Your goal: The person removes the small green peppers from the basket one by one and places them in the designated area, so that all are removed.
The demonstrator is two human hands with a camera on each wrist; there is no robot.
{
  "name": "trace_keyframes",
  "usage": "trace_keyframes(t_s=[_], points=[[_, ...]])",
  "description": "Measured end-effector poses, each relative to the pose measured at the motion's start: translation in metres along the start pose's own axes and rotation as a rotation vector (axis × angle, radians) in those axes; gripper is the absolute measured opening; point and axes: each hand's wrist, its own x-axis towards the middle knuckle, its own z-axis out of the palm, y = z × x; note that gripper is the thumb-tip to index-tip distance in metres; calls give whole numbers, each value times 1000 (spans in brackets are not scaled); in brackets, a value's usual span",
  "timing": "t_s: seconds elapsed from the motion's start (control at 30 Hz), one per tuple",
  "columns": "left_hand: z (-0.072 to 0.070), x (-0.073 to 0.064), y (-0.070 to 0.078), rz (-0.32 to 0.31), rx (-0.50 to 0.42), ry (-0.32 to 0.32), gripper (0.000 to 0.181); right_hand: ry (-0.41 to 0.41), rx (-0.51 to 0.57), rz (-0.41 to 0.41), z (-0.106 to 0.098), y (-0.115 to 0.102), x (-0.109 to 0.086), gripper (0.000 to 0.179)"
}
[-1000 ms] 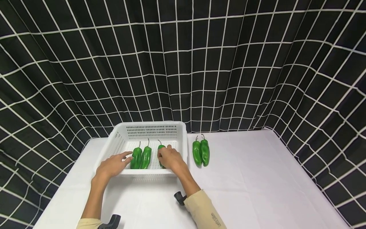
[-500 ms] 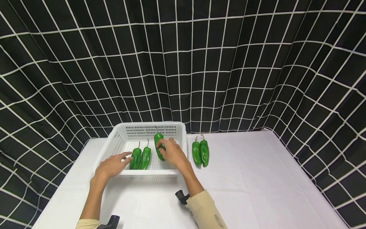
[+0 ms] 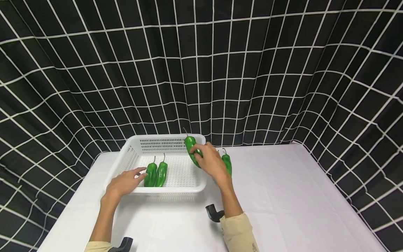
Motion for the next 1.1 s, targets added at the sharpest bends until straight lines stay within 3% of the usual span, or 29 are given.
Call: trace_keyframes(t_s=[0.3, 0.5, 0.9, 1.1], points=[[-3, 1, 3, 9, 11, 13, 56, 61, -56, 116, -34, 28, -6, 26], [-4, 0, 2, 10, 14, 11, 56, 62, -108, 192, -46, 50, -10, 33], [-2, 1, -1, 0, 4, -1, 57, -13, -184, 445, -49, 97, -17, 56], [-1, 1, -1, -4, 0, -3, 57, -19, -191, 514, -42, 117, -19, 60]])
